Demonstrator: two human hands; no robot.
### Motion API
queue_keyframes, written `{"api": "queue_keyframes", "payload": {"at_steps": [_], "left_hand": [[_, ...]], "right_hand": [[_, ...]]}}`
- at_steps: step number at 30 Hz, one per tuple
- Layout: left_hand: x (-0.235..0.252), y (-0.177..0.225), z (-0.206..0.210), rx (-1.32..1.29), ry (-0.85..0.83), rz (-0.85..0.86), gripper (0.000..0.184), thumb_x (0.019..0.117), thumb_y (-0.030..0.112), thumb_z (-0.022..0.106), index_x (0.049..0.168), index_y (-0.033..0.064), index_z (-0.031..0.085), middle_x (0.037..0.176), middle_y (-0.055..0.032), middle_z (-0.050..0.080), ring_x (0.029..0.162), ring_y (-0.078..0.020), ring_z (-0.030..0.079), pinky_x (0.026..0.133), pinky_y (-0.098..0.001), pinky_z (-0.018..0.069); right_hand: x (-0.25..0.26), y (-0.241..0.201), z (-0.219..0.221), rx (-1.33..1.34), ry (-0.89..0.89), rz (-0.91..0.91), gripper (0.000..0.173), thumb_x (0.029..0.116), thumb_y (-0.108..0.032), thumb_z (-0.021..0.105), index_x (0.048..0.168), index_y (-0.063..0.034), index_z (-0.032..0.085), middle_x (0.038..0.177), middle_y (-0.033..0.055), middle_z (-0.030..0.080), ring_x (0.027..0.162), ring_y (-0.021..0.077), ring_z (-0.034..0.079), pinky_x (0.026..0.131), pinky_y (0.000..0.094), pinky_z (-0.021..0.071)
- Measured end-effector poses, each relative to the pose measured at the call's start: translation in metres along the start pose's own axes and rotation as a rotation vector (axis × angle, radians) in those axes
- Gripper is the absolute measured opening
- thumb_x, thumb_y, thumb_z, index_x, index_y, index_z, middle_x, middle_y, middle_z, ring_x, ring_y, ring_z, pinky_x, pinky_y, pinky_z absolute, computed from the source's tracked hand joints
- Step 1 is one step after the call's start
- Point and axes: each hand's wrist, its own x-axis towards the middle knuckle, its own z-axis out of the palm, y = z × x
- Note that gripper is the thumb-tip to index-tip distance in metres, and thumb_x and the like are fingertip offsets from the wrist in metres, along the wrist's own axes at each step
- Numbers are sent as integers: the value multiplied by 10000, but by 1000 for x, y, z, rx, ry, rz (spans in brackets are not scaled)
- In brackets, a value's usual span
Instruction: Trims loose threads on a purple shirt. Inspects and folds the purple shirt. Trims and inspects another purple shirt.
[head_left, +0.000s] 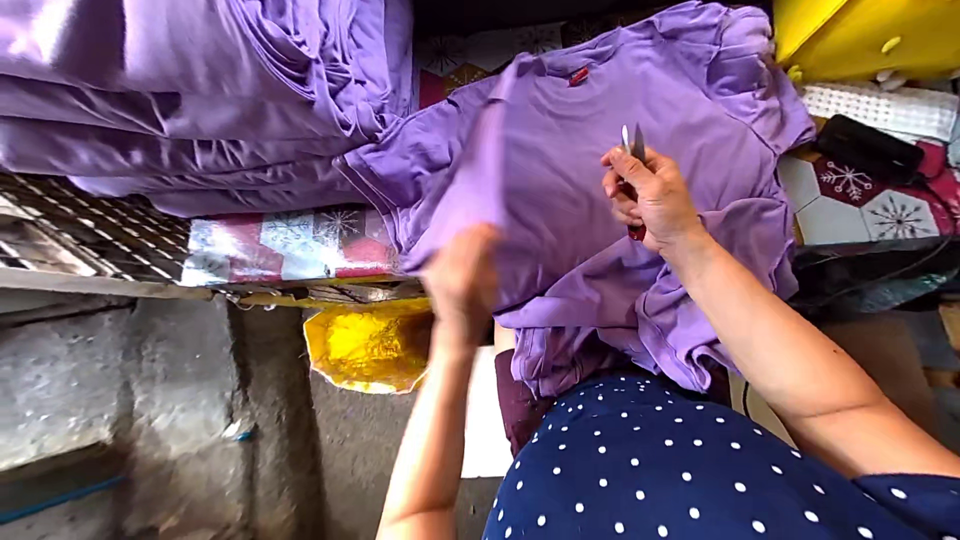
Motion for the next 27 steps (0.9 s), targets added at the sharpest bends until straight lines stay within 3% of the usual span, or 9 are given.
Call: {"api": "queue_keyframes", "payload": {"at_steps": [3,5,8,10,13,15,18,23,27], "left_hand": [[-77,55,59,-213,-355,254,177,983,32,578,1054,44,740,1163,-131,739,1092,-259,721,909,-399,604],[-114,67,69,-350,-457,266,236,1022,38,533,1142,45,736,1284,-148,701,1216,-283,670,998,-409,557],[-152,68,49,-316,-75,-132,146,961,21,593,999,36,733,1120,-164,702,1075,-233,679,958,-338,557],[-155,56,33,-176,129,-450,155,902,-4,632,1029,-90,657,1132,-248,655,1059,-260,668,912,-346,566],[-148,22,30,-316,185,-716,503,882,1,692,1305,-154,468,1298,-284,559,1081,-238,661,865,-351,593],[-136,12,34,-364,134,-764,595,856,-28,731,1375,-103,450,1403,-266,509,1025,-226,690,792,-347,620],[-116,16,33,-288,-81,-803,649,817,-18,771,1406,-10,500,1493,-229,455,961,-229,689,711,-350,606],[-99,38,42,-297,86,-797,679,788,24,770,1404,-26,490,1416,-249,481,965,-200,643,730,-314,570],[-69,46,37,-560,238,-703,334,850,-108,616,1179,-52,586,1035,-86,724,898,-93,708,812,-291,600]], "right_hand": [[-14,-10,3,-203,-75,-154,73,1054,-108,521,1063,-83,589,673,-82,620,432,-38,408,396,129,336],[-27,-2,1,-450,-134,-159,117,1014,-87,576,1093,-22,634,727,-43,654,567,2,560,539,187,474],[-53,23,1,-641,-202,-143,124,990,-76,619,1086,-14,665,785,30,686,664,69,644,656,254,559],[-69,38,8,-700,-254,-182,112,951,-77,677,1045,-16,690,827,68,701,693,118,671,672,309,590],[-87,64,28,-893,-417,-209,350,859,-300,814,1044,-17,724,977,120,713,832,231,692,748,448,589],[-95,76,47,-1126,-553,-123,467,880,-412,780,1134,-29,701,1151,164,674,866,316,701,732,520,579],[-91,87,56,-1199,-583,-9,269,987,-205,615,1101,27,689,1157,212,666,935,386,696,778,569,551],[-96,77,38,-721,-383,-167,206,973,-179,623,966,-6,734,895,104,703,793,163,651,736,349,541],[-113,36,20,-604,-325,-344,213,1010,-152,578,939,2,708,797,37,669,702,8,579,669,169,488]]}}
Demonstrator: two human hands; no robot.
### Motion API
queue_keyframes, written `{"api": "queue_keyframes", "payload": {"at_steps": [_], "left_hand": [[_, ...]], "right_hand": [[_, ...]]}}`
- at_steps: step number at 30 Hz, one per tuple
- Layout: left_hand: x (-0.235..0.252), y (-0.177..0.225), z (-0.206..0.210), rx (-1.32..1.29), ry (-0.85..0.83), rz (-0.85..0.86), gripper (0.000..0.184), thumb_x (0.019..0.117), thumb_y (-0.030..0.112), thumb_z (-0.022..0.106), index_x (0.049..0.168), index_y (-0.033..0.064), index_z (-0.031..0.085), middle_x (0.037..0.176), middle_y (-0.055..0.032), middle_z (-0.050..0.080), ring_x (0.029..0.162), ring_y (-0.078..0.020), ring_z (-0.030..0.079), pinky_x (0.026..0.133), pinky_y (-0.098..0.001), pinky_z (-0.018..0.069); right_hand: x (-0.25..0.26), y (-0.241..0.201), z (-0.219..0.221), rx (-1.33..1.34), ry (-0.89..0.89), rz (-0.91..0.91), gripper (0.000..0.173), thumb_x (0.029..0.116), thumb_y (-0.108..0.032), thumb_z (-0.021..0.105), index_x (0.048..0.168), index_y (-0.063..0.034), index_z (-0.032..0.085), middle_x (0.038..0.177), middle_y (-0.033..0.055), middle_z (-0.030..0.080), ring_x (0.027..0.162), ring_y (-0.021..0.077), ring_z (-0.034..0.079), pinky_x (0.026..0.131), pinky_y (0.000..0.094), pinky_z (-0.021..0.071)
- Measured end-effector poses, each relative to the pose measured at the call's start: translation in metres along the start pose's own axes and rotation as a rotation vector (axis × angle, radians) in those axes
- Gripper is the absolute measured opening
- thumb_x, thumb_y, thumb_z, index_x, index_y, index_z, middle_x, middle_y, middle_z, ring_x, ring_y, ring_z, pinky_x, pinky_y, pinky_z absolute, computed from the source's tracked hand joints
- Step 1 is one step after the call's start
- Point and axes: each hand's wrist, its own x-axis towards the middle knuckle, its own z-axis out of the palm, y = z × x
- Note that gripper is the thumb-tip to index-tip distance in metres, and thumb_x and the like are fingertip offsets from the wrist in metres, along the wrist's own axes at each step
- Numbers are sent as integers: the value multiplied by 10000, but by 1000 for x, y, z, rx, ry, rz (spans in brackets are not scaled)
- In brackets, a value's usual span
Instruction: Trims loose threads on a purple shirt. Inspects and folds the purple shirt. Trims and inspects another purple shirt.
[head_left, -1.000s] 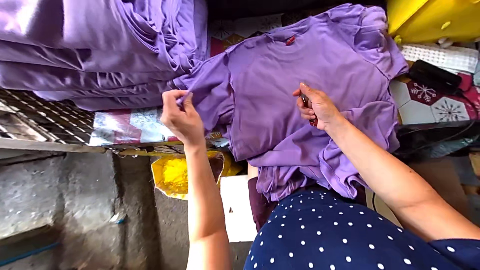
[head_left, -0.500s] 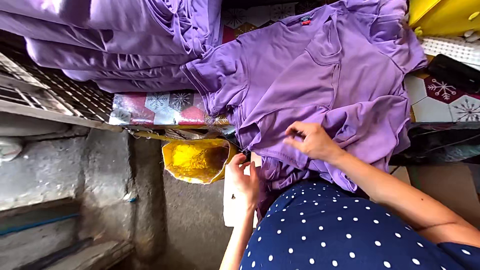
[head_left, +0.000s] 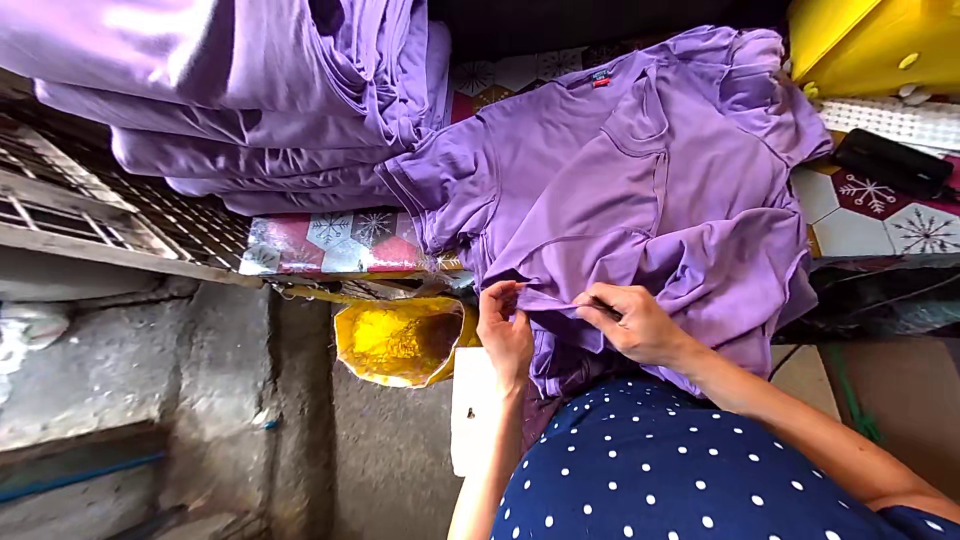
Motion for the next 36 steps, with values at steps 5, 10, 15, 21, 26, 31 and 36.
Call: {"api": "queue_keyframes", "payload": {"at_steps": [5,10,15,21,26,31,36], "left_hand": [[35,46,-21,-320,-608,-426,165,895,-72,628,963,62,697,761,36,732,676,-27,671,681,-204,571],[38,43,-8,-188,-641,-367,138,965,-47,581,1041,37,660,778,23,703,651,-17,622,642,-184,530],[25,56,-6,-105,-602,-246,213,965,-25,590,1164,51,582,847,16,730,706,-24,662,677,-191,548],[16,68,-2,-2,-591,-101,257,985,-8,572,1234,45,538,912,15,750,738,-18,687,693,-184,562],[12,66,-1,59,-612,-9,258,978,25,585,1233,38,553,933,15,748,790,-19,699,739,-202,575],[10,56,3,60,-605,1,224,944,59,662,1157,29,599,877,12,738,773,-23,694,734,-203,577],[8,41,4,7,-499,32,142,912,68,722,1049,41,697,898,17,723,735,-13,656,690,-186,560]], "right_hand": [[7,4,-48,130,277,248,153,1022,-142,537,896,-117,619,716,-107,544,605,-55,506,571,155,457],[7,47,-34,-252,126,484,182,1028,-145,603,1016,15,688,864,164,675,804,302,662,755,548,532],[-5,19,-8,-263,384,-50,147,934,-82,684,1029,-2,762,1025,109,721,914,152,702,803,306,597],[-3,-7,4,-155,312,-49,126,923,-145,734,930,-25,771,924,65,722,805,79,677,726,226,574],[-1,-2,3,-201,285,-59,103,907,-122,742,942,-30,774,959,71,721,842,106,687,750,261,582],[3,-2,-1,-69,203,109,120,965,-94,641,914,-17,717,843,45,667,739,74,624,682,237,533],[12,-12,-16,289,134,411,156,1029,-79,564,898,-78,648,698,-52,558,556,4,451,536,179,391]]}}
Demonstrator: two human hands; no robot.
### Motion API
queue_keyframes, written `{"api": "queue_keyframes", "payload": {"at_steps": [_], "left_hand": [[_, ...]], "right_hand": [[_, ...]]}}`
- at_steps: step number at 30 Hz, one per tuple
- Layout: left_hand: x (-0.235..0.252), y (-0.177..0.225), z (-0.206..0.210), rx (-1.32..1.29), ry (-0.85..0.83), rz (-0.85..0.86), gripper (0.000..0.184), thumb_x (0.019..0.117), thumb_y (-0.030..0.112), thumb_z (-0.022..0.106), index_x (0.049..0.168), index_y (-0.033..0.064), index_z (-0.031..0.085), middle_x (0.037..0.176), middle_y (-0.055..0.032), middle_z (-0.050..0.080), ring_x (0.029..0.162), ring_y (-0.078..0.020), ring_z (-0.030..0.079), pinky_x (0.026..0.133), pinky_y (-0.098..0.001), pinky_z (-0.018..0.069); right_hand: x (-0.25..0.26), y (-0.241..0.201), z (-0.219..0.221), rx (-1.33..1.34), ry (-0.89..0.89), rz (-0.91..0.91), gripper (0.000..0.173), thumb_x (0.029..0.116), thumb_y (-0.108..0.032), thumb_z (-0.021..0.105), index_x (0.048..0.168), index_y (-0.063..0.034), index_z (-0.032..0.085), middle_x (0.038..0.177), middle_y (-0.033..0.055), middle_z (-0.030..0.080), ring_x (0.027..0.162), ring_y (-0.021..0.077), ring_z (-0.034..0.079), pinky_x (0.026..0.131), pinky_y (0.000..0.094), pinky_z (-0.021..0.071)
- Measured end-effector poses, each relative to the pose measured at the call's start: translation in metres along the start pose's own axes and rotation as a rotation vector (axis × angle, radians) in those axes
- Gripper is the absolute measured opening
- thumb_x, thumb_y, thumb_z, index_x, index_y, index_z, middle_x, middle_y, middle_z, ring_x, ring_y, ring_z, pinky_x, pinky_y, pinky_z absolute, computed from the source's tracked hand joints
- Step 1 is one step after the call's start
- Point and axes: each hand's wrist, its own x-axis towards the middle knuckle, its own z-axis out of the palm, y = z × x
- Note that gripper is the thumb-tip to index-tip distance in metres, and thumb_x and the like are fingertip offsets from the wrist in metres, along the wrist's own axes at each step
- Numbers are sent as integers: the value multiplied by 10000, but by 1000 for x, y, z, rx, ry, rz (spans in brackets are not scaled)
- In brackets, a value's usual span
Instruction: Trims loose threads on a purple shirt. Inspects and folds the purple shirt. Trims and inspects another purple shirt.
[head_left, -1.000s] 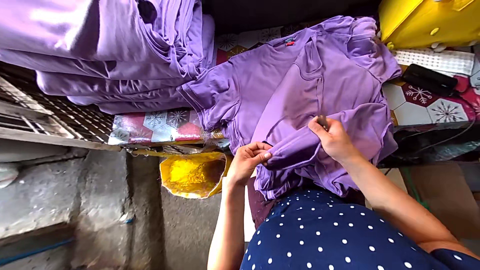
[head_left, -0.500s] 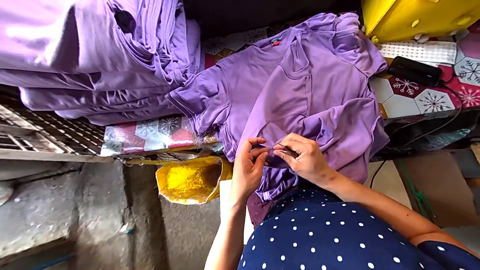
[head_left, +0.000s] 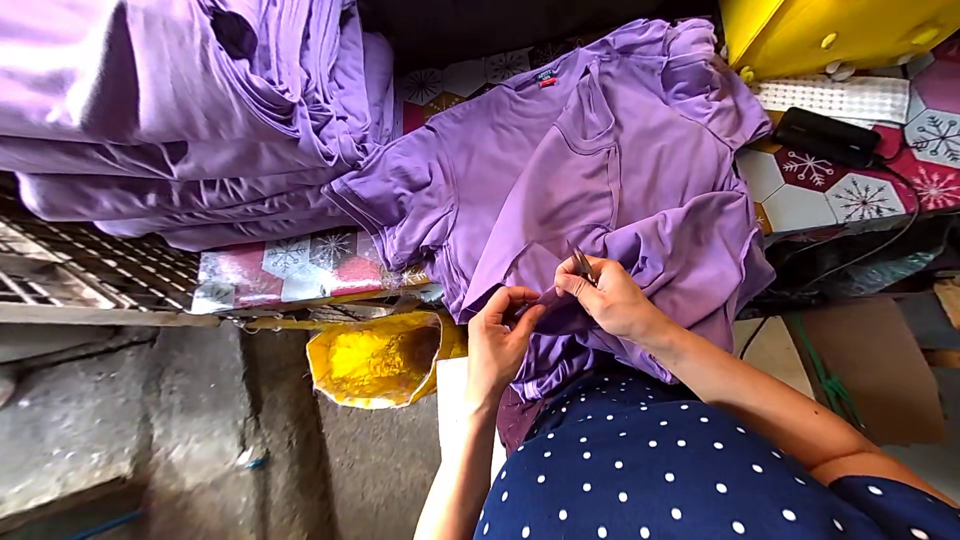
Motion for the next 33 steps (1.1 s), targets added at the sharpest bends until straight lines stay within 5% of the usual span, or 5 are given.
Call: {"api": "queue_keyframes", "payload": {"at_steps": [14,24,26,28,33], "left_hand": [[-5,3,5,-102,262,115,95,914,43,686,866,70,763,863,68,715,826,1,663,768,-204,570],[-33,-93,-235,354,959,-512,147,1000,106,640,1001,-41,653,783,-34,655,669,-57,640,654,-212,547],[-52,-127,-255,783,802,-872,313,965,166,633,1193,-41,694,1212,-224,676,1110,-289,665,968,-441,524],[-54,-128,-240,952,573,-1042,617,941,152,654,1496,-27,452,1602,-367,234,1424,-544,358,1112,-631,381],[-38,-64,-128,571,269,-122,493,939,60,659,1405,-55,547,1526,-280,436,985,-294,698,761,-419,602]], "right_hand": [[29,-61,32,-44,-259,-234,139,1020,-73,584,905,-51,661,740,4,619,638,47,568,583,216,472],[32,4,-10,-508,-118,-54,428,888,-407,802,1123,-58,722,1016,101,716,874,236,673,782,491,553],[23,17,5,-643,-275,13,594,847,-499,811,1230,-61,694,1161,119,694,1038,280,672,902,534,543],[19,29,17,-684,-352,36,376,958,-335,702,1180,-31,703,1174,150,690,1064,311,675,915,543,523],[13,36,8,-448,-247,-3,202,1006,-211,623,977,-34,715,819,85,665,766,181,626,736,416,510]]}}
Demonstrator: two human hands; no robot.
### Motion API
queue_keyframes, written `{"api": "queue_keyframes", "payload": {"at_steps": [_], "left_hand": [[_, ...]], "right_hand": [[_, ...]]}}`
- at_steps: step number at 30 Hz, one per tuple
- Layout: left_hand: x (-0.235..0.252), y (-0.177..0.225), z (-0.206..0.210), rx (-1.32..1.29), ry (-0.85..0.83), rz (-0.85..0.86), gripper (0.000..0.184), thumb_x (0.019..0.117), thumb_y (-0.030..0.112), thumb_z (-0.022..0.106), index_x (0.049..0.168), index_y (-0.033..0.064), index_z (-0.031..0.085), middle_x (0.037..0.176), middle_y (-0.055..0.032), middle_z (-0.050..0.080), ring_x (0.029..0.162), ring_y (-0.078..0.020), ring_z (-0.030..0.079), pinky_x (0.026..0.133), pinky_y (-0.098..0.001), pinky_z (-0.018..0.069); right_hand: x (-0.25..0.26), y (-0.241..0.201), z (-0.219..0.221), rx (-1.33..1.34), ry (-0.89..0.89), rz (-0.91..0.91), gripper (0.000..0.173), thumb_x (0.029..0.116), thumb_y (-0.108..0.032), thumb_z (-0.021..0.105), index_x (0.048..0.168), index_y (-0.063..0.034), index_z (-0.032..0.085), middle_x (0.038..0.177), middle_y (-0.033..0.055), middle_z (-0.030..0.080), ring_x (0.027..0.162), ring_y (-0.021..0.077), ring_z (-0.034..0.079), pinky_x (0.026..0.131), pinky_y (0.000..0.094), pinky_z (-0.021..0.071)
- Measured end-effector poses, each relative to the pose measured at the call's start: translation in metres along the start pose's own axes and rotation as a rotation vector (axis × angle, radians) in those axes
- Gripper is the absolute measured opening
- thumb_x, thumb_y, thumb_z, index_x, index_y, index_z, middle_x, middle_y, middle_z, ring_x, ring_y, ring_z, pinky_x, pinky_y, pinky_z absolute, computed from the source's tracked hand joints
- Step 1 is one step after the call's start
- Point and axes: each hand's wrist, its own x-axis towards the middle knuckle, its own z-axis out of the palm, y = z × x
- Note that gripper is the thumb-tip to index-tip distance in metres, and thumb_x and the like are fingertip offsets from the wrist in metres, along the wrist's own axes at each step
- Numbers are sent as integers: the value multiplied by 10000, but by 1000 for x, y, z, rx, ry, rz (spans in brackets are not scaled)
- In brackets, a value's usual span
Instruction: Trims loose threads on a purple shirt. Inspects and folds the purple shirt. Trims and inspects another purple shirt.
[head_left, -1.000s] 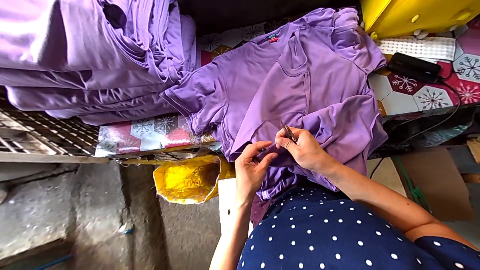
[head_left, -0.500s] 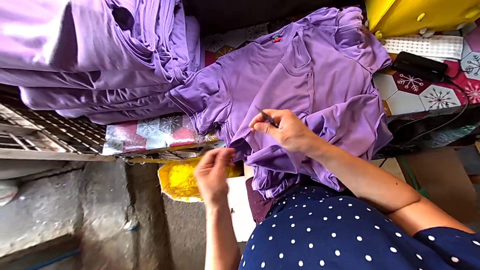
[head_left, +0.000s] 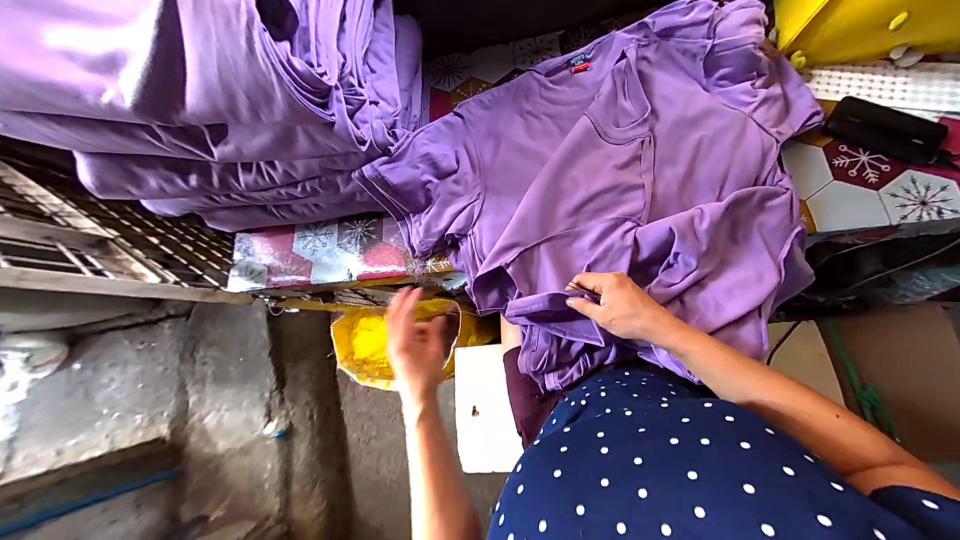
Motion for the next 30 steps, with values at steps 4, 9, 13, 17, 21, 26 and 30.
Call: {"api": "queue_keyframes", "payload": {"at_steps": [4,9,13,17,21,26,30], "left_hand": [[-1,63,47,-389,-315,110,387,951,30,643,1338,37,635,1325,-101,648,731,-44,672,631,-229,582],[0,78,64,-392,-292,86,100,977,37,619,980,-14,706,833,-17,726,721,-11,693,718,-200,600],[-2,80,72,-476,-248,120,126,1032,36,463,1008,8,584,821,19,630,731,-8,634,719,-199,565],[-1,81,75,-516,-186,32,124,1062,62,408,1088,23,523,823,26,605,710,-21,619,688,-211,557],[-4,70,76,-633,-240,184,517,972,102,643,1416,121,379,1355,-9,546,823,-14,649,752,-237,586],[-8,76,69,-282,-176,359,249,909,83,725,1156,82,755,1382,-165,542,812,-37,620,709,-181,545],[-7,78,72,-158,-76,397,84,912,58,714,917,47,798,1078,-105,701,906,-87,671,816,-214,562]], "right_hand": [[-12,1,-20,109,17,-138,125,972,-139,643,970,-47,728,842,5,681,760,19,605,727,245,513],[-25,8,-38,295,110,-9,85,983,-87,618,1006,-77,699,781,-51,645,665,-13,570,644,201,501],[-28,17,-37,431,148,158,76,1015,-65,581,1018,-80,656,695,-56,547,527,-7,440,501,169,389],[-26,18,-31,472,155,205,77,1013,-52,583,1025,-74,656,693,-57,551,515,-14,430,501,163,389],[-23,19,-31,485,154,239,88,1024,-53,572,1045,-65,657,696,-48,547,521,-7,434,507,164,394],[-22,20,-31,499,150,247,88,1025,-45,568,1050,-60,651,695,-50,541,510,-9,420,498,162,385],[-22,20,-32,498,154,234,86,1020,-40,571,1043,-69,648,692,-50,545,505,-7,421,492,162,382]]}}
